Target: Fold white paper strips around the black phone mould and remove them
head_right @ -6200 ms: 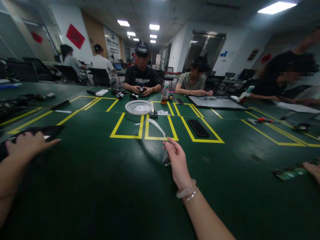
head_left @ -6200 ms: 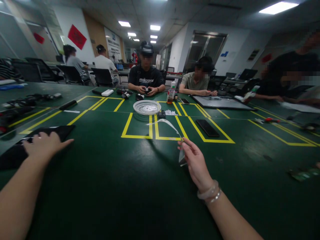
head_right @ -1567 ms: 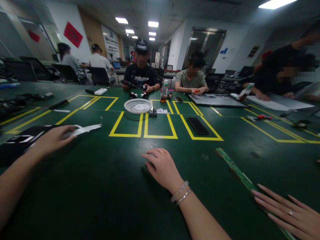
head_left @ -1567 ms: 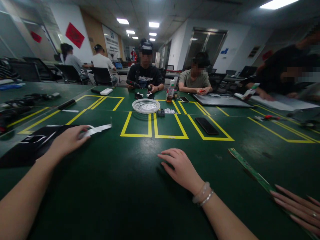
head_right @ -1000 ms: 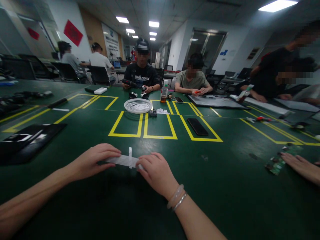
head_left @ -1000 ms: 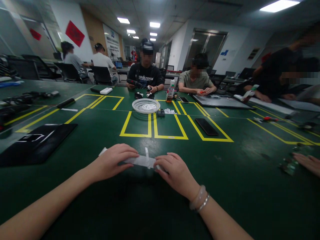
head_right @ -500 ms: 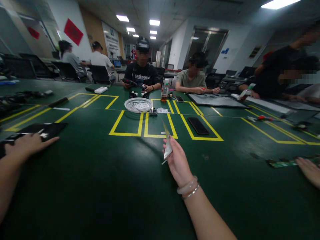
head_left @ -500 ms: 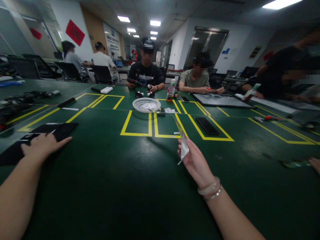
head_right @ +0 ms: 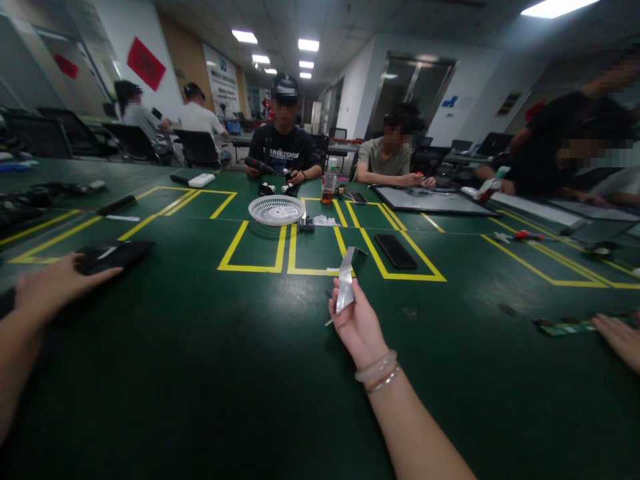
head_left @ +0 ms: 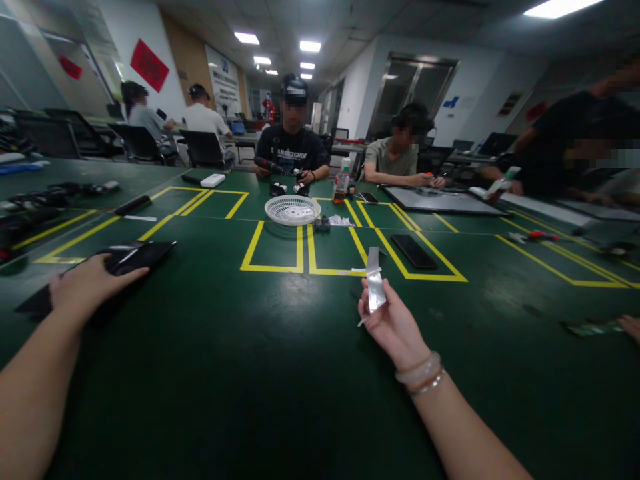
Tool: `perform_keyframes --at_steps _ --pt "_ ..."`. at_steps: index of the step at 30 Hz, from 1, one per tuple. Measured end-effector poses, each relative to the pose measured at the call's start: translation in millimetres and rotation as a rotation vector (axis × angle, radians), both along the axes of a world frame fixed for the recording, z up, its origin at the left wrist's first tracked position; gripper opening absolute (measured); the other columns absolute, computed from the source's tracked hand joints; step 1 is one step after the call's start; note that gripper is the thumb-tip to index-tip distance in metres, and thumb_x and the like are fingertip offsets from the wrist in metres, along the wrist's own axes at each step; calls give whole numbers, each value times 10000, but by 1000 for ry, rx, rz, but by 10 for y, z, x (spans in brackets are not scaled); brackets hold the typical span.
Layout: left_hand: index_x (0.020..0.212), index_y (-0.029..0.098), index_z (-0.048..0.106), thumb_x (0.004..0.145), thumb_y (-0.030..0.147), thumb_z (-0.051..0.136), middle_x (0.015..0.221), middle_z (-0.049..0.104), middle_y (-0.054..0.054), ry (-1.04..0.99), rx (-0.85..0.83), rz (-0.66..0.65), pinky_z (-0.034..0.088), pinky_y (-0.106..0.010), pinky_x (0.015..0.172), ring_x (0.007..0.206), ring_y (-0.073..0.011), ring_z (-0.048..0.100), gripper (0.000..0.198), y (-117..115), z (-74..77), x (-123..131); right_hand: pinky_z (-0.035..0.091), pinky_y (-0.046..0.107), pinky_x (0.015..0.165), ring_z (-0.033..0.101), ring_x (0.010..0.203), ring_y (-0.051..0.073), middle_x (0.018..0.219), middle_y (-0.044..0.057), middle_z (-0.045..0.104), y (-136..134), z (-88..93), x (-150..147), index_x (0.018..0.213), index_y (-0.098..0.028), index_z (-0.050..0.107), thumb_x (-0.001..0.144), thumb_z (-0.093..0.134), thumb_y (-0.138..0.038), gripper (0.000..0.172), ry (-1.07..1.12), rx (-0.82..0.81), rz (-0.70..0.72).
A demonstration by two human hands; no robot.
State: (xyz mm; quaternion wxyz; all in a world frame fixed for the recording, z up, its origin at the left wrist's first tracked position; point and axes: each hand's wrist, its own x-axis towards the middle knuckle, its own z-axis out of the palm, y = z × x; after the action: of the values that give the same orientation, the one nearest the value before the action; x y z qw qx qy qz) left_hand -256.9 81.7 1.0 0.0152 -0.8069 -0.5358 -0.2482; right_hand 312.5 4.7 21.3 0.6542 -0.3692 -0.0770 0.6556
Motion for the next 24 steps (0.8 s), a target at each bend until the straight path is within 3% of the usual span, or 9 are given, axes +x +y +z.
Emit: perform_keyframes --at_steps 2,4,6,7,9,13,16,20,24 --pt "822 111 686 695 746 581 576 636 -80 -21 115 285 204 -638 899 1218 -496 477 656 48 50 197 610 235 545 694 579 108 814 9 759 -2 4 3 1085 -189 625 1018 429 -249 215 4 8 3" --pt "1094 100 681 630 802 614 877 721 -114 21 82 370 292 -606 946 1141 -470 549 844 48 126 526 609 237 547 696 586 112 824 18 760 -5 10 3 1087 -177 625 1007 427 -216 216 5 20 4" --pt "1295 117 594 722 776 595 1173 666 -140 82 -47 257 347 -588 1001 1143 -426 564 873 -27 210 969 607 239 547 697 590 115 840 22 762 -9 13 0 1088 -175 624 993 429 -191 217 5 36 5" --pt "1321 142 571 761 747 595 1266 621 -134 94 -78 168 301 -608 1061 1175 -410 547 825 -92 244 1214 608 242 551 700 598 117 852 24 762 -11 13 -2 1092 -179 622 987 432 -184 217 4 48 7" --pt "1325 197 551 758 700 657 1341 573 -109 86 -115 -42 178 -618 1147 1237 -376 512 765 -260 282 1694 609 250 561 706 611 123 869 28 763 -13 13 -4 1099 -189 618 975 440 -175 217 -1 72 7" --pt "1347 263 530 735 580 784 1387 541 -63 116 -224 -378 98 -575 1198 1298 -321 476 734 -604 240 2380 613 247 582 709 637 119 891 19 763 -16 30 -13 1118 -212 615 956 474 -172 219 -28 104 0" --pt "1366 260 524 719 544 822 1404 526 -69 114 -246 -467 94 -561 1208 1309 -312 471 767 -748 169 2592 619 243 607 711 668 113 929 11 764 -34 67 -38 1146 -227 622 939 514 -173 239 -67 137 5" --pt "1390 233 505 722 525 833 1427 501 -99 127 -231 -483 128 -585 1197 1325 -316 457 799 -770 64 2643 603 200 620 712 733 104 1027 17 759 -92 108 -107 1162 -241 656 889 578 -133 304 -192 226 34" --pt "1417 226 479 745 577 804 1455 466 -120 183 -159 -510 208 -578 1178 1334 -319 447 825 -740 -14 2625 585 241 825 696 961 129 1144 12 738 -150 84 -171 1160 -266 691 828 695 -173 344 -430 308 65"
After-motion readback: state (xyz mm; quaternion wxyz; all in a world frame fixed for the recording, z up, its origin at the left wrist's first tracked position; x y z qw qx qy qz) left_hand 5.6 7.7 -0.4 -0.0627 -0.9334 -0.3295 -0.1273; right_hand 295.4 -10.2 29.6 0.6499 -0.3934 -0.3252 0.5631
